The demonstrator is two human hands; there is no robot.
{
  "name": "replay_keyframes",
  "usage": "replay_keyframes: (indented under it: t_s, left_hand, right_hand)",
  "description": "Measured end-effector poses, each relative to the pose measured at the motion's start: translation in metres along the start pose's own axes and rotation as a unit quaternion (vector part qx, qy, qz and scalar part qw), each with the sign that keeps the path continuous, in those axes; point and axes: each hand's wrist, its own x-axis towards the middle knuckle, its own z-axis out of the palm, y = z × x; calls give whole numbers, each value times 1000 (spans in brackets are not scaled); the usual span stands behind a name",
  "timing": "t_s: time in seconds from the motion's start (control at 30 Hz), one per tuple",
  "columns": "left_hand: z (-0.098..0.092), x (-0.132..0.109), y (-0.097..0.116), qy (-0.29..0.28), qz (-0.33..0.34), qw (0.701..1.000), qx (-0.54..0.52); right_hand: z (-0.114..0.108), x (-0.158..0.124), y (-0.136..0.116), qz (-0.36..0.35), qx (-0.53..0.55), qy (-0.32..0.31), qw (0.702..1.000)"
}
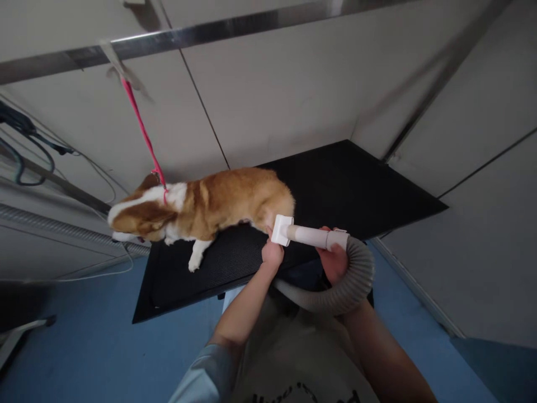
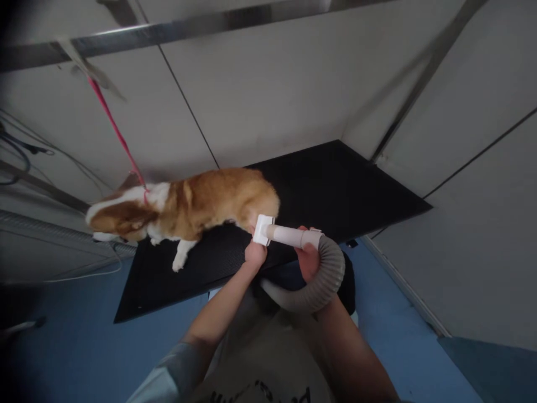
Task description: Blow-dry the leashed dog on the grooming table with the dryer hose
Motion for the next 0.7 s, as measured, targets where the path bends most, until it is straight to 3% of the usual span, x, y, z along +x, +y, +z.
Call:
replay_keyframes:
  t_s: [0.2,0.5,0.7]
  left_hand:
    - [-2,0,-1,0,0,1000,5]
    - [-3,-2,-3,15,3,1000,22]
    - [-12,-1,-7,-8,36,999,31]
  right_hand:
    - [-14,5,2,25,42,43,998]
    - [-61,21,21,77,44,89,992]
    - [-66,19,30,69,64,97,991]
